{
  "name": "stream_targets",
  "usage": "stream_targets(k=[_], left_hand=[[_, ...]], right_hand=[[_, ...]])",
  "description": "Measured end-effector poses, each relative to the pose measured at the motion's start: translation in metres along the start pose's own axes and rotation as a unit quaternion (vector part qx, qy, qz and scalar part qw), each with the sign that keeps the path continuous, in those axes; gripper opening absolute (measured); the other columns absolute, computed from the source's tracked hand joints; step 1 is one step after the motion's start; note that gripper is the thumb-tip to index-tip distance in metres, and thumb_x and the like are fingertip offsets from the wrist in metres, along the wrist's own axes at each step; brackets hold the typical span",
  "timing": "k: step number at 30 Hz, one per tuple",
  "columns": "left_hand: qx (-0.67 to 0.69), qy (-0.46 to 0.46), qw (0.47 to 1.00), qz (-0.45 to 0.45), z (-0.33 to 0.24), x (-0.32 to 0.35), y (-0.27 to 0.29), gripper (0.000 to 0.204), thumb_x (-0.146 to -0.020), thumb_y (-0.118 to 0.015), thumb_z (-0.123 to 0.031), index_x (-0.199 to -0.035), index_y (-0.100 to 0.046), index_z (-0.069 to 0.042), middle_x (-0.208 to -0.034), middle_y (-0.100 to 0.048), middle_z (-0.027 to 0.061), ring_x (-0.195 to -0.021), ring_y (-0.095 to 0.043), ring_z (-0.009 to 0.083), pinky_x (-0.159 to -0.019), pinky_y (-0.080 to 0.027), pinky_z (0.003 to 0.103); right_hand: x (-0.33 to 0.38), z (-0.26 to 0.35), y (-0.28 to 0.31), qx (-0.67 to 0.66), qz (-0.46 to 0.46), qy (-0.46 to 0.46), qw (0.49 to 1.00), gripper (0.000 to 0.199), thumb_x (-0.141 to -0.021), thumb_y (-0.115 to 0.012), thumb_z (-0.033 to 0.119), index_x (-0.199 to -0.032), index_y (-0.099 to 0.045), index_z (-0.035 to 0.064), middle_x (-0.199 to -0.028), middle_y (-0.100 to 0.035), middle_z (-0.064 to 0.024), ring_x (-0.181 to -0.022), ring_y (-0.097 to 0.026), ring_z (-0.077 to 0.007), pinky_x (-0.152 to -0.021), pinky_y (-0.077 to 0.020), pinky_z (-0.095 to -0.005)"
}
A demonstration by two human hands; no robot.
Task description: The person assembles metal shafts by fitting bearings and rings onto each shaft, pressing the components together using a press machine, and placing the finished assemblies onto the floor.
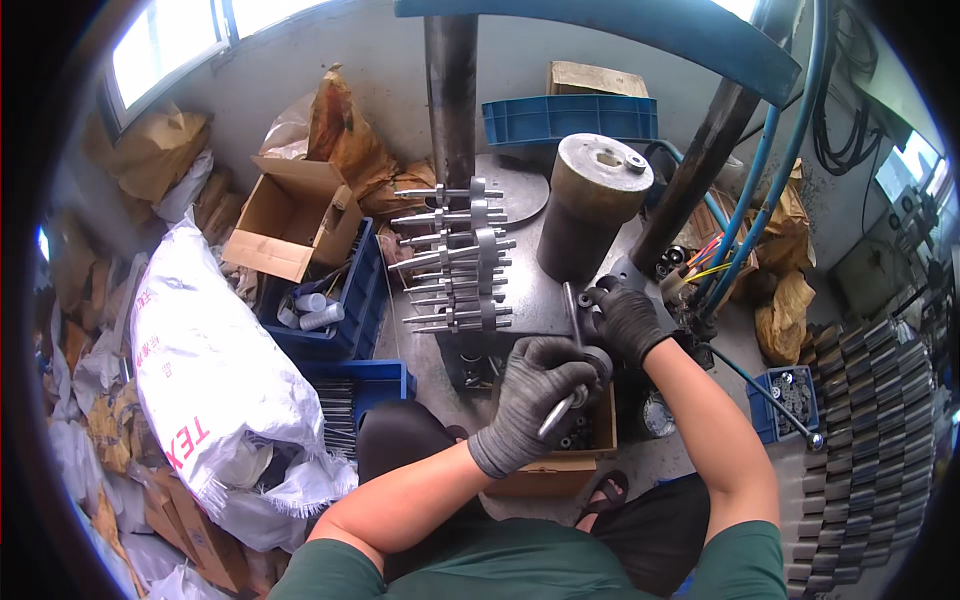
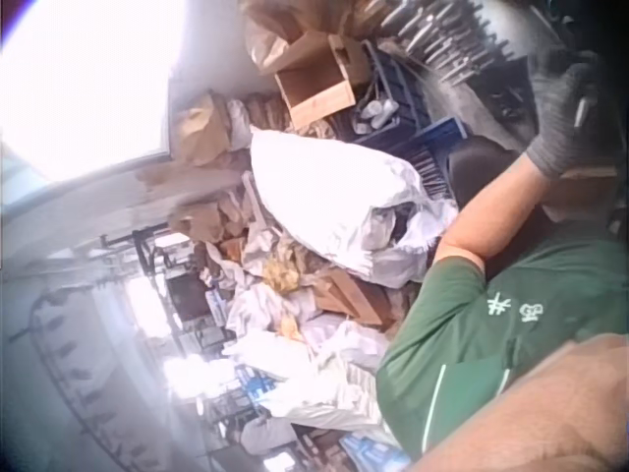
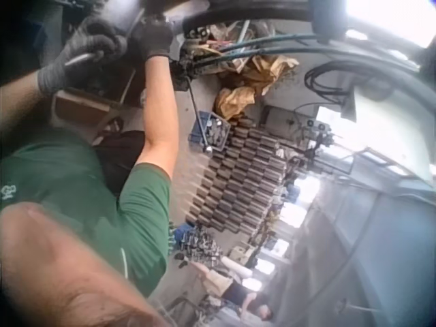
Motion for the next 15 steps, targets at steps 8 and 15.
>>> stream_targets(k=[8,15], left_hand=[[0.481,0.568,0.665,0.056,0.042,0.059,-0.06,0.015,-0.098,-0.071,-0.012,-0.106,-0.061,-0.007,-0.093,-0.062,0.0026,-0.086,-0.065,0.0138,-0.075,-0.058,0.029],[0.637,0.546,0.544,0.018,0.038,0.061,-0.06,0.032,-0.088,-0.063,-0.001,-0.12,-0.063,-0.001,-0.107,-0.067,0.0127,-0.1,-0.069,0.0264,-0.094,-0.056,0.039]], right_hand=[[-0.009,-0.01,-0.012,-0.02,-0.001,0.038,0.999,0.018,-0.085,-0.068,0.019,-0.096,-0.075,0.0068,-0.103,-0.07,-0.0199,-0.096,-0.07,-0.038,-0.086,-0.0564,-0.0487],[-0.008,-0.024,0.108,-0.282,-0.368,-0.019,0.886,0.005,-0.085,-0.071,0.003,-0.09,-0.071,0.003,-0.095,-0.066,-0.0128,-0.081,-0.068,-0.0259,-0.076,-0.0569,-0.0362]])
Point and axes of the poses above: each hand's wrist, its own x-axis away from the middle knuckle, its own y-axis out of the back of the hand, z = x × y, the point moved 6 cm from there along -x, towards the middle knuckle
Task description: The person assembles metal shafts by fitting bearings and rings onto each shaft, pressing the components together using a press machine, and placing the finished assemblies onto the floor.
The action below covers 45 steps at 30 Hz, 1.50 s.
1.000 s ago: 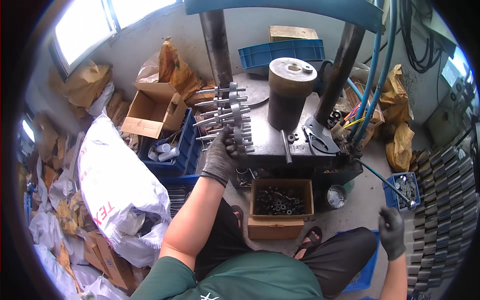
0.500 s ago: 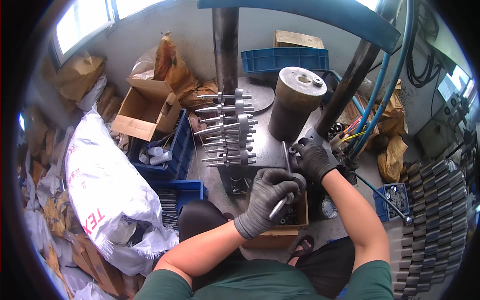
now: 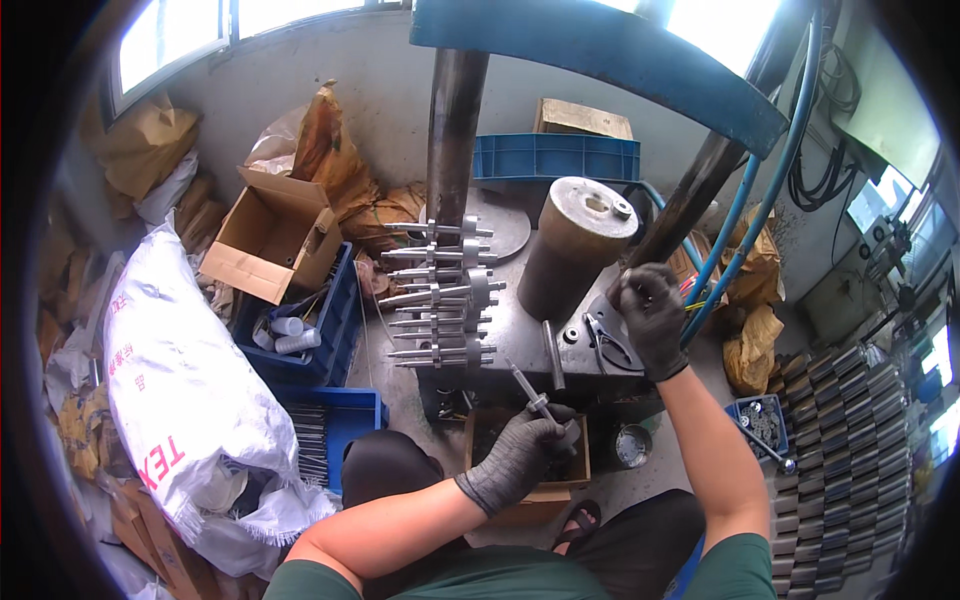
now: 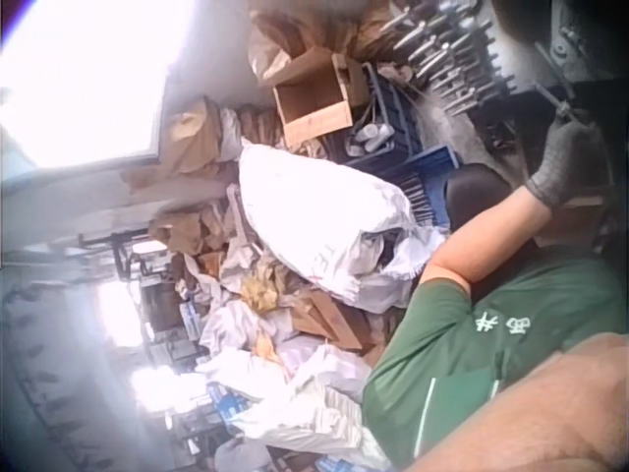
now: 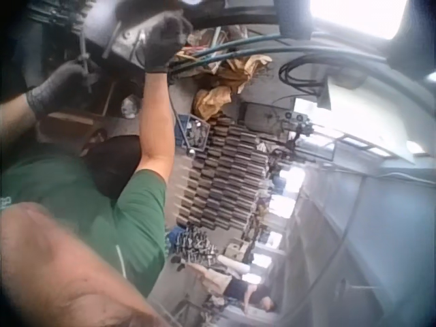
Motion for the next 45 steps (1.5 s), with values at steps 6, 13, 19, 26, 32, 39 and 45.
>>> stream_targets(k=[6,13,19,26,32,39,45], left_hand=[[-0.027,0.007,0.999,0.017,0.0,0.005,-0.023,0.049,-0.096,-0.066,-0.006,-0.142,-0.049,-0.003,-0.119,-0.066,0.0128,-0.104,-0.069,0.0231,-0.094,-0.057,0.035],[-0.193,-0.094,0.976,0.046,-0.009,-0.004,-0.021,0.06,-0.103,-0.067,-0.015,-0.157,-0.04,-0.009,-0.128,-0.063,0.0064,-0.118,-0.063,0.0179,-0.105,-0.053,0.036],[-0.231,-0.256,0.936,0.077,-0.07,-0.011,-0.064,0.069,-0.096,-0.077,-0.015,-0.155,-0.041,-0.008,-0.128,-0.063,0.0087,-0.118,-0.063,0.0182,-0.102,-0.053,0.035],[-0.355,-0.467,0.803,0.107,-0.193,-0.079,-0.168,0.05,-0.094,-0.077,-0.009,-0.138,-0.053,-0.003,-0.117,-0.065,0.007,-0.112,-0.063,0.0155,-0.099,-0.053,0.033],[-0.444,-0.434,0.777,0.109,-0.225,-0.168,-0.197,0.054,-0.093,-0.08,-0.011,-0.141,-0.056,-0.006,-0.116,-0.066,0.0048,-0.11,-0.062,0.0128,-0.099,-0.052,0.031],[-0.461,-0.383,0.795,0.089,-0.227,-0.202,-0.194,0.052,-0.094,-0.077,-0.007,-0.142,-0.057,-0.006,-0.115,-0.068,0.0039,-0.104,-0.066,0.0133,-0.095,-0.055,0.029],[-0.508,-0.384,0.767,0.073,-0.231,-0.221,-0.187,0.055,-0.091,-0.079,-0.014,-0.142,-0.057,-0.01,-0.107,-0.071,0.004,-0.092,-0.067,0.0125,-0.084,-0.057,0.029]], right_hand=[[-0.106,-0.007,-0.002,0.109,-0.012,0.003,0.994,0.012,-0.089,-0.073,0.01,-0.098,-0.075,0.0028,-0.1,-0.069,-0.0148,-0.091,-0.07,-0.0279,-0.081,-0.0563,-0.0355],[-0.115,-0.039,-0.028,0.246,0.073,-0.034,0.966,0.023,-0.091,-0.071,0.025,-0.103,-0.08,0.0081,-0.108,-0.073,-0.016,-0.106,-0.067,-0.0363,-0.098,-0.0524,-0.0436],[-0.094,-0.009,0.028,0.172,0.048,-0.021,0.984,0.023,-0.089,-0.069,0.017,-0.108,-0.075,0.0049,-0.108,-0.072,-0.0197,-0.101,-0.068,-0.0381,-0.094,-0.0542,-0.0455],[-0.004,0.072,0.178,0.346,0.33,-0.038,0.878,0.028,-0.088,-0.07,0.027,-0.108,-0.075,0.0079,-0.099,-0.071,-0.0189,-0.095,-0.07,-0.0377,-0.085,-0.0561,-0.0473],[0.079,0.07,0.295,0.427,0.464,-0.187,0.754,0.037,-0.089,-0.064,0.037,-0.109,-0.077,0.0088,-0.104,-0.073,-0.0165,-0.098,-0.071,-0.0358,-0.091,-0.0566,-0.0457],[0.085,0.078,0.29,0.408,0.224,-0.078,0.882,0.018,-0.087,-0.068,0.005,-0.104,-0.069,0.0051,-0.096,-0.069,-0.0211,-0.084,-0.069,-0.0413,-0.076,-0.0565,-0.0477],[0.005,0.067,0.278,0.403,0.034,0.106,0.909,0.015,-0.089,-0.069,0.001,-0.104,-0.067,0.0046,-0.095,-0.069,-0.0193,-0.082,-0.07,-0.0402,-0.072,-0.0559,-0.0461]])
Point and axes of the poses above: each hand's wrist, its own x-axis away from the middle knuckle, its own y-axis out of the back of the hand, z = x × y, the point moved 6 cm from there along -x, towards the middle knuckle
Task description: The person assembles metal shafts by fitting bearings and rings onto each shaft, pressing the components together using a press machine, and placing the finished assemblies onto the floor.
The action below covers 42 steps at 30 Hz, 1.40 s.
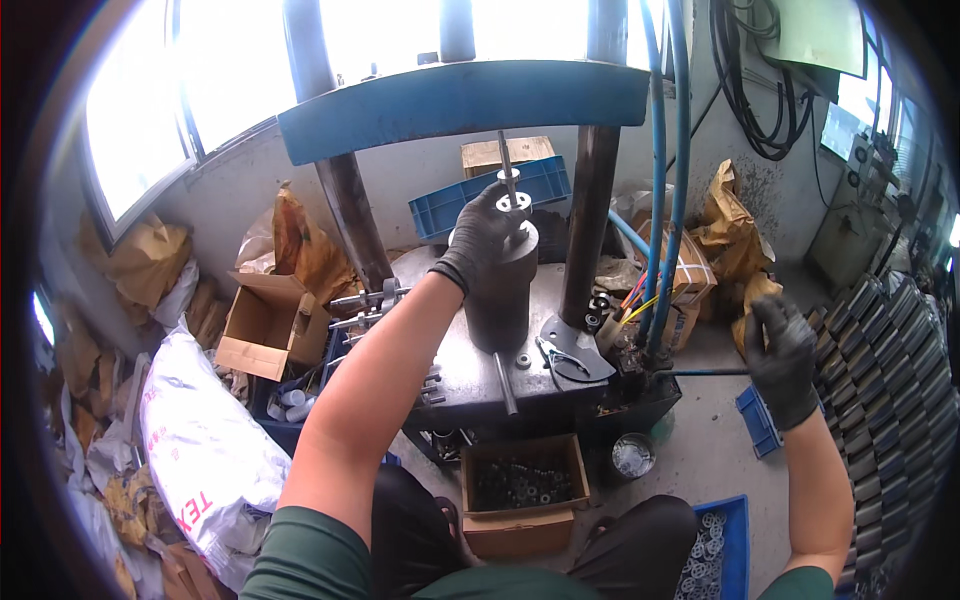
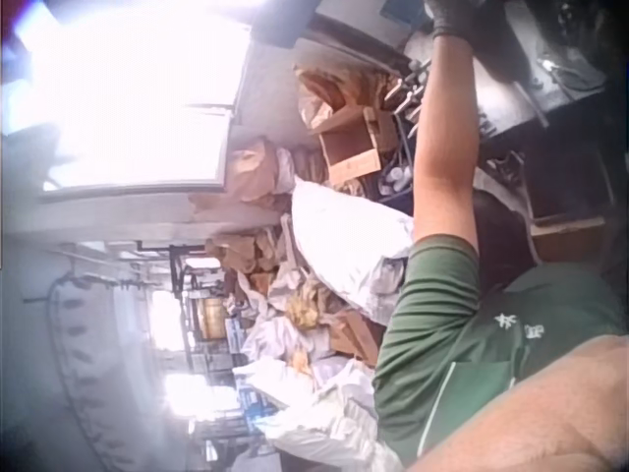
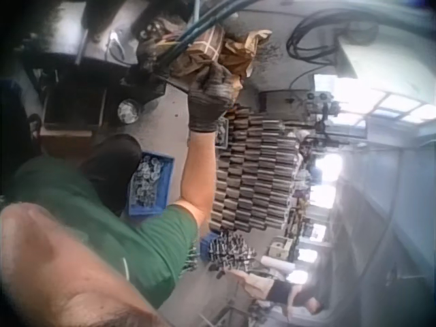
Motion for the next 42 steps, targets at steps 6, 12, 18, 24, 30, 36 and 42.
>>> stream_targets(k=[6,12,18,24,30,36,42], left_hand=[[0.048,0.015,0.999,-0.007,0.001,-0.003,-0.008,0.055,-0.093,-0.078,-0.007,-0.143,-0.057,-0.012,-0.093,-0.067,0.0006,-0.079,-0.063,0.0066,-0.064,-0.054,0.024],[0.072,0.018,0.997,-0.013,-0.008,0.002,-0.008,0.054,-0.094,-0.075,-0.001,-0.144,-0.058,-0.015,-0.094,-0.067,0.0027,-0.079,-0.061,0.0088,-0.063,-0.053,0.026],[0.042,0.013,0.999,-0.014,-0.017,0.006,-0.01,0.045,-0.089,-0.082,-0.006,-0.13,-0.062,-0.003,-0.112,-0.067,0.0015,-0.094,-0.062,0.0103,-0.083,-0.054,0.025],[-0.001,-0.012,1.0,-0.007,-0.012,0.007,-0.004,0.051,-0.089,-0.081,-0.005,-0.136,-0.062,-0.006,-0.107,-0.068,0.0015,-0.093,-0.063,0.0113,-0.08,-0.054,0.026],[-0.01,-0.022,1.0,0.0,-0.002,-0.004,-0.014,0.061,-0.092,-0.079,-0.014,-0.148,-0.056,-0.012,-0.083,-0.069,0.002,-0.069,-0.061,0.0062,-0.062,-0.053,0.026],[-0.105,-0.023,0.994,-0.032,0.003,-0.007,-0.003,0.06,-0.093,-0.079,-0.015,-0.148,-0.056,-0.013,-0.084,-0.069,0.0035,-0.068,-0.061,0.0066,-0.06,-0.053,0.026],[-0.07,-0.02,0.997,-0.024,-0.001,-0.003,-0.011,0.061,-0.093,-0.078,-0.022,-0.149,-0.056,-0.014,-0.089,-0.071,0.0067,-0.067,-0.063,0.0083,-0.063,-0.055,0.029]], right_hand=[[-0.02,-0.02,-0.016,-0.023,-0.017,-0.052,0.998,0.02,-0.091,-0.07,0.006,-0.11,-0.069,-0.0002,-0.099,-0.07,-0.0213,-0.086,-0.072,-0.0382,-0.076,-0.0577,-0.0437],[0.024,-0.007,-0.001,-0.013,0.077,-0.09,0.993,0.029,-0.09,-0.07,0.009,-0.117,-0.068,-0.0002,-0.102,-0.071,-0.0223,-0.089,-0.072,-0.0392,-0.077,-0.0584,-0.0445],[0.092,0.023,0.01,-0.012,0.35,-0.141,0.926,0.038,-0.086,-0.068,0.017,-0.121,-0.068,0.0016,-0.109,-0.071,-0.0242,-0.094,-0.072,-0.0405,-0.083,-0.0586,-0.0472],[0.081,0.034,-0.004,-0.04,0.392,-0.127,0.91,0.039,-0.087,-0.065,0.019,-0.122,-0.069,0.0039,-0.111,-0.072,-0.0225,-0.094,-0.072,-0.0387,-0.085,-0.0582,-0.0469],[0.087,0.033,0.0,-0.039,0.403,-0.134,0.904,0.039,-0.086,-0.065,0.02,-0.122,-0.069,0.0037,-0.106,-0.071,-0.0229,-0.093,-0.072,-0.039,-0.085,-0.0577,-0.0472],[0.091,0.032,-0.002,-0.032,0.413,-0.128,0.901,0.038,-0.086,-0.065,0.018,-0.121,-0.07,0.0028,-0.104,-0.071,-0.0235,-0.091,-0.071,-0.0398,-0.085,-0.0578,-0.0479],[0.118,0.035,0.003,-0.066,0.412,-0.122,0.901,0.035,-0.085,-0.063,0.016,-0.116,-0.073,0.0034,-0.101,-0.073,-0.0206,-0.088,-0.072,-0.0388,-0.082,-0.0584,-0.0477]])
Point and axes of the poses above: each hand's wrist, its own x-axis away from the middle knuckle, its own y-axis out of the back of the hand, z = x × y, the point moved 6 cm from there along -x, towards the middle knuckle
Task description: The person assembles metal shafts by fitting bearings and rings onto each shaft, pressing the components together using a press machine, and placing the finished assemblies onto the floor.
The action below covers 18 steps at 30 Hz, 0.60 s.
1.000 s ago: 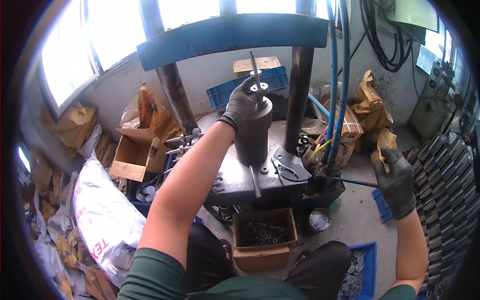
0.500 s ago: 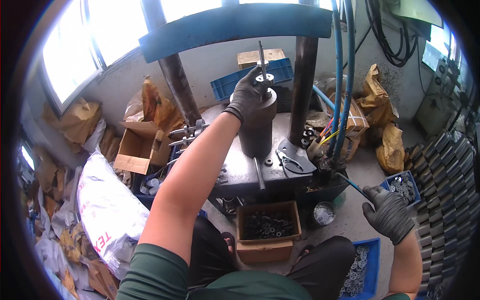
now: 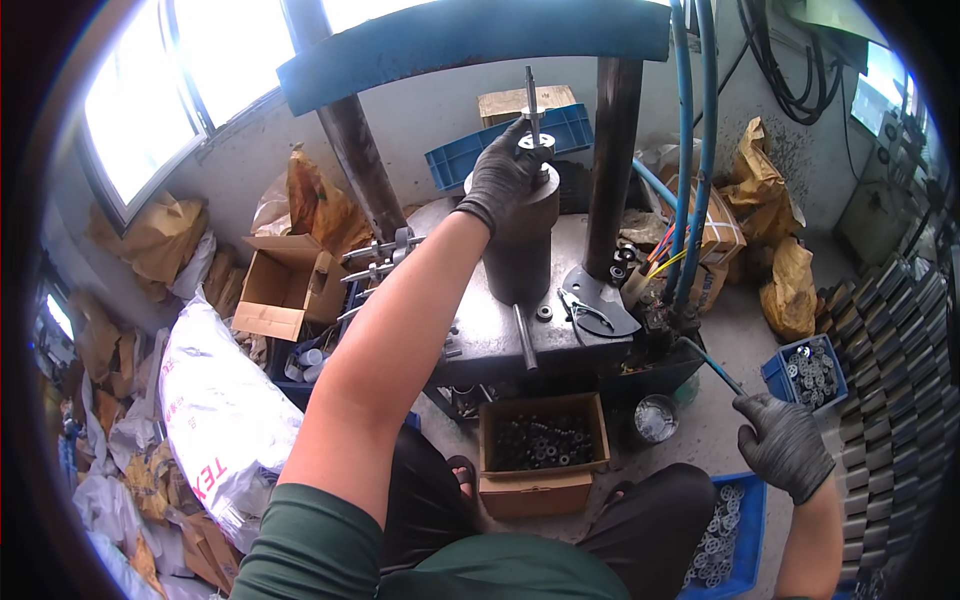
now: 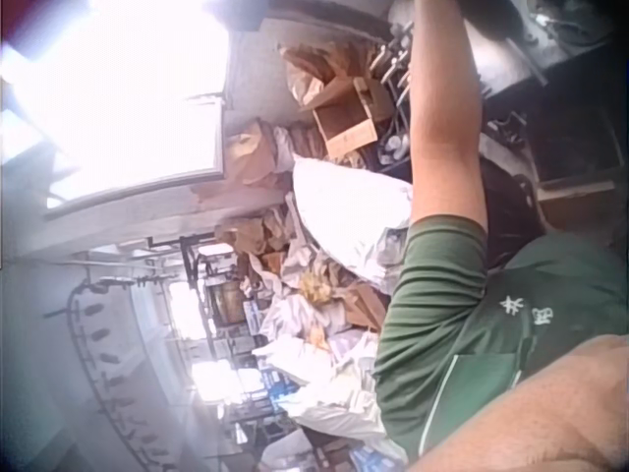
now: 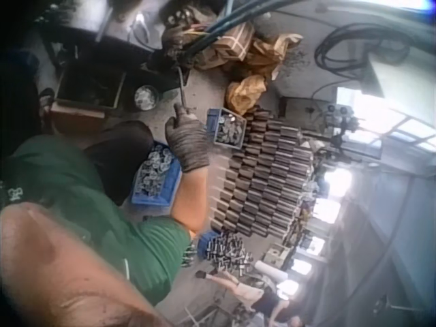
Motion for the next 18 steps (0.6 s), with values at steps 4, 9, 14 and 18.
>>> stream_targets(k=[4,9,14,18], left_hand=[[-0.075,-0.052,0.996,-0.004,0.008,-0.006,0.012,0.061,-0.092,-0.078,-0.023,-0.149,-0.056,-0.015,-0.094,-0.073,0.0111,-0.077,-0.069,0.0166,-0.074,-0.057,0.034],[-0.157,-0.052,0.986,-0.009,0.004,-0.006,0.004,0.06,-0.092,-0.078,-0.027,-0.148,-0.056,-0.019,-0.102,-0.073,0.0172,-0.087,-0.072,0.0264,-0.083,-0.056,0.039],[-0.177,-0.06,0.982,-0.014,0.007,-0.008,0.01,0.061,-0.092,-0.076,-0.034,-0.147,-0.057,-0.016,-0.108,-0.072,0.0205,-0.095,-0.072,0.0322,-0.086,-0.056,0.042],[-0.157,-0.074,0.985,-0.006,0.0,-0.003,0.009,0.061,-0.092,-0.075,-0.035,-0.146,-0.056,-0.015,-0.107,-0.072,0.0205,-0.094,-0.072,0.0319,-0.085,-0.056,0.041]], right_hand=[[0.027,-0.001,-0.035,0.024,0.108,-0.012,0.994,0.028,-0.085,-0.062,0.021,-0.104,-0.076,0.0054,-0.094,-0.074,-0.0185,-0.084,-0.072,-0.0379,-0.08,-0.0583,-0.0479],[0.055,-0.007,-0.069,0.041,0.168,-0.028,0.984,0.022,-0.083,-0.065,0.027,-0.082,-0.073,0.0061,-0.081,-0.07,-0.0189,-0.078,-0.071,-0.0397,-0.074,-0.0571,-0.0498],[0.05,-0.004,-0.065,0.048,0.166,-0.039,0.984,0.021,-0.081,-0.065,0.025,-0.083,-0.073,0.0053,-0.08,-0.069,-0.0199,-0.078,-0.071,-0.0396,-0.074,-0.057,-0.0498],[0.037,-0.008,-0.05,0.037,0.166,-0.024,0.985,0.021,-0.081,-0.064,0.022,-0.088,-0.076,0.0066,-0.082,-0.071,-0.0198,-0.078,-0.071,-0.0386,-0.074,-0.0577,-0.0491]])
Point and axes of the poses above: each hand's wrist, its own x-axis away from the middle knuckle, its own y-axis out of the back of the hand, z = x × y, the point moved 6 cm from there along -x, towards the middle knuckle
